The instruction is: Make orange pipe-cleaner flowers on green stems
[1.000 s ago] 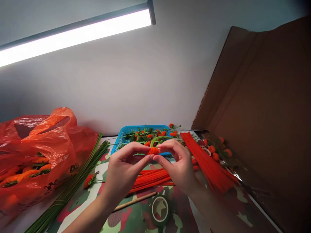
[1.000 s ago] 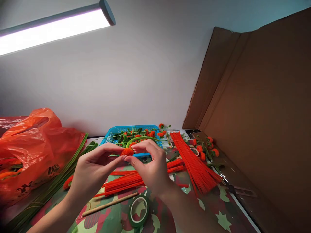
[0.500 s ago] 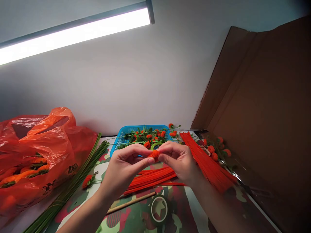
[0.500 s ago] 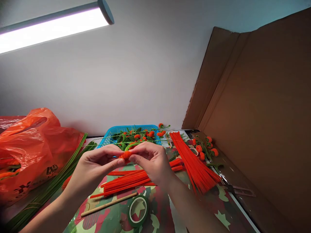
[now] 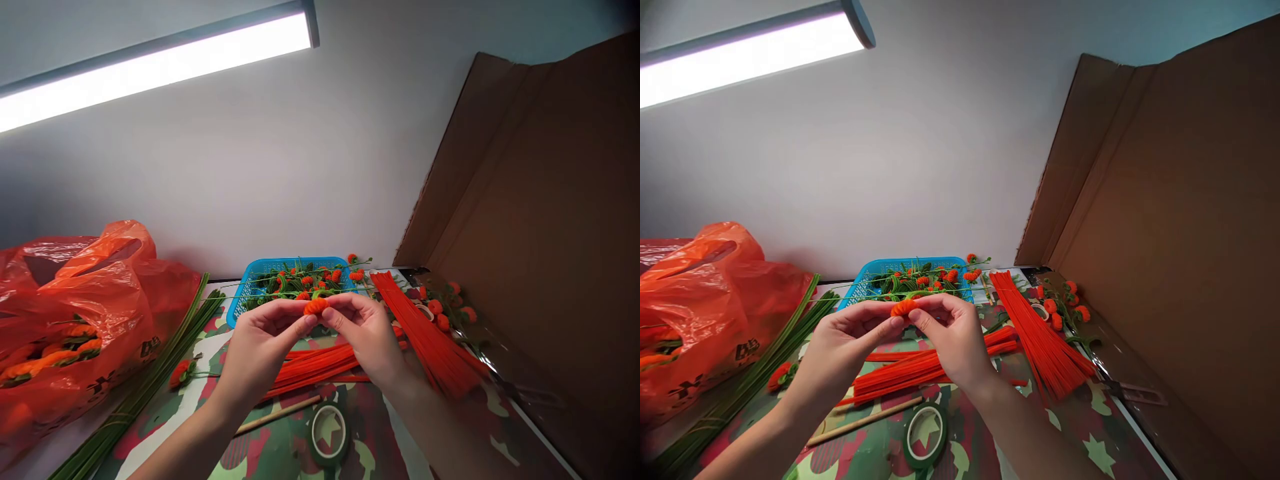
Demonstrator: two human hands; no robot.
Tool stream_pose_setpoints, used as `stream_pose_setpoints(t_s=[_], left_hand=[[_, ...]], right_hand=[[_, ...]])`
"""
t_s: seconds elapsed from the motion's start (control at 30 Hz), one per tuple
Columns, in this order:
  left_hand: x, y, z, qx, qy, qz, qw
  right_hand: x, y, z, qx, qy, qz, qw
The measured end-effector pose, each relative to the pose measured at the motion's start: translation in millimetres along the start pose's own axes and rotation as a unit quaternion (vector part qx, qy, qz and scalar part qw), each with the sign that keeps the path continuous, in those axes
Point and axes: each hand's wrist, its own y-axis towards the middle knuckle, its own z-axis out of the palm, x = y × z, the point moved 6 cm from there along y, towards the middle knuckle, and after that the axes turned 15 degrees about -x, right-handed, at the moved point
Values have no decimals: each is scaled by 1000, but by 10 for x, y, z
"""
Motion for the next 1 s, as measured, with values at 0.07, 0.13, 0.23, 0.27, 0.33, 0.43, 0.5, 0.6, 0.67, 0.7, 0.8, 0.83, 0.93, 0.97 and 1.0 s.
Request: stream_pose_setpoints(t_s=[0.07,0.13,0.23,0.27,0.33,0.43,0.5,0.6,0.67,0.7,0.8,0.83,0.93,0.97,1.0], left_hand=[[-22,-17,-4,-11,10,34,999],[-51,-36,-15,-23,19,72,997],[-80,-52,-25,-25,27,108,993],[-83,-52,-25,-22,29,112,993],[-86,-43,-25,-14,31,114,993],[-94,-29,-15,2,36,111,993],[-93,-27,-6,13,39,98,994],[-88,-34,0,22,32,72,997],[-78,-38,0,24,21,51,998],[-73,-37,-1,23,13,41,999],[-68,-23,0,27,-25,28,999],[-68,-15,2,30,-36,29,998],[-66,9,14,42,-55,42,997],[-67,15,19,47,-57,52,996],[-71,18,22,49,-59,63,995]], right_hand=[[-18,-7,5,2,1,5,1000],[-16,-18,14,6,11,3,1000],[22,-33,22,7,31,-14,999],[36,-35,26,9,34,-20,999],[58,-34,36,15,39,-30,999],[79,-25,35,21,27,-49,998],[130,-28,4,14,-4,-101,995],[296,-100,-39,9,-80,-271,959],[381,-181,-32,30,-119,-376,918],[398,-207,-25,43,-127,-405,905],[391,-171,-43,45,-100,-396,912],[374,-129,-60,33,-82,-369,925],[294,-7,-83,14,-37,-270,962],[268,17,-73,21,-32,-242,969],[248,30,-58,32,-34,-222,974]])
